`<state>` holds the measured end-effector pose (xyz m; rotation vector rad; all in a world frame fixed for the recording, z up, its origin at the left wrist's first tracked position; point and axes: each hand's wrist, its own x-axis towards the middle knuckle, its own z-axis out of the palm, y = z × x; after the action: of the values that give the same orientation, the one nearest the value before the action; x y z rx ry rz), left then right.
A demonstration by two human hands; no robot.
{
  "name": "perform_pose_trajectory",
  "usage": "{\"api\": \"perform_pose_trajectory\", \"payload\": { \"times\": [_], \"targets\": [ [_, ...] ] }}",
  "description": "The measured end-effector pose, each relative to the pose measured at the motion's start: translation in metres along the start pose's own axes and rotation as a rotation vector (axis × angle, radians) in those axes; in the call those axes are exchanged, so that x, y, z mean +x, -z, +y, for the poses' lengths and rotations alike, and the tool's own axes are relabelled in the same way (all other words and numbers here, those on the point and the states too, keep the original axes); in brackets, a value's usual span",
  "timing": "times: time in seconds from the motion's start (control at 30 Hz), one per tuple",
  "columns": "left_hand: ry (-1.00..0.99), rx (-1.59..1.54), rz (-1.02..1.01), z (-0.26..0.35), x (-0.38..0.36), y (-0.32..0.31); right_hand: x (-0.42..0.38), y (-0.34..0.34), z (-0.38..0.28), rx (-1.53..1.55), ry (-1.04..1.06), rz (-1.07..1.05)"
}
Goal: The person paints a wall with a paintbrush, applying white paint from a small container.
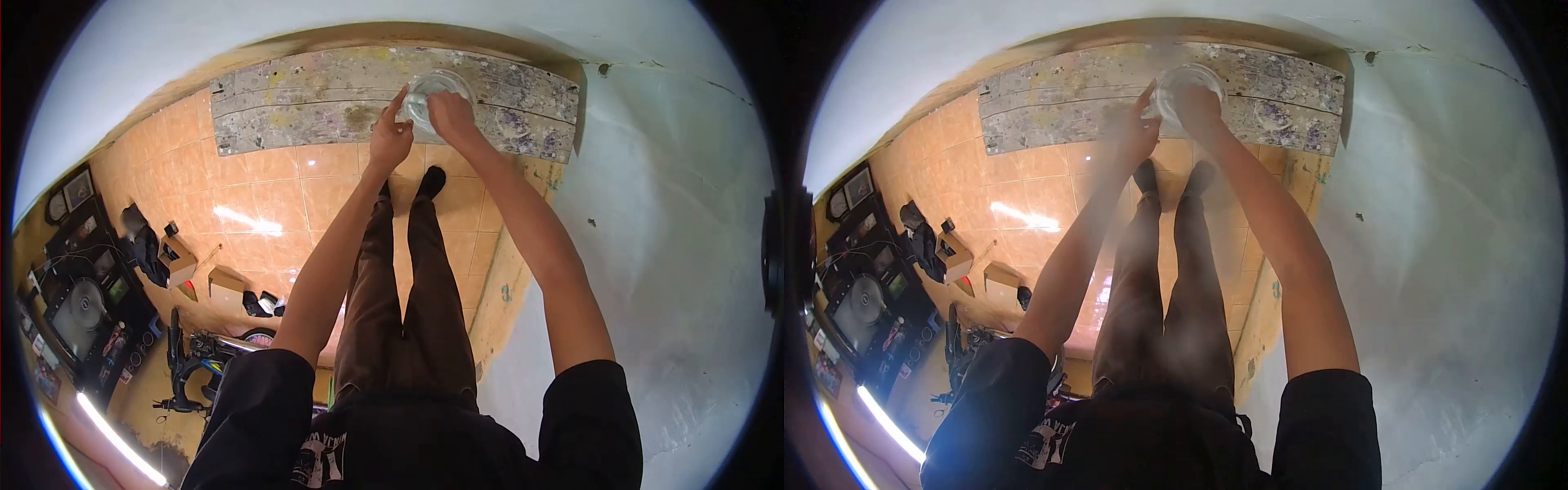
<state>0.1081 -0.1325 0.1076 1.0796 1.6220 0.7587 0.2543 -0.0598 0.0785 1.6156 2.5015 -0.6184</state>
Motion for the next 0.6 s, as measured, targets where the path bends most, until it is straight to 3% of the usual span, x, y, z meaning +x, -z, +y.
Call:
{"api": "perform_pose_trajectory", "payload": {
  "times": [0.17, 0.27, 0.47, 0.6],
  "targets": [
    [-0.040, 0.016, 0.000, 0.001, 0.001, 0.003, -0.001, 0.013, -0.006, -0.147, 0.039, -0.099],
    [0.015, 0.099, -0.035, 0.013, -0.001, 0.008, 0.007, 0.019, 0.004, -0.163, -0.040, -0.112],
    [-0.001, 0.046, -0.003, 0.005, 0.000, 0.003, -0.010, -0.002, 0.007, -0.131, 0.067, 0.025],
    [-0.001, 0.057, -0.016, 0.011, -0.002, 0.007, -0.002, -0.010, 0.016, -0.175, 0.111, -0.111]
  ]
}}
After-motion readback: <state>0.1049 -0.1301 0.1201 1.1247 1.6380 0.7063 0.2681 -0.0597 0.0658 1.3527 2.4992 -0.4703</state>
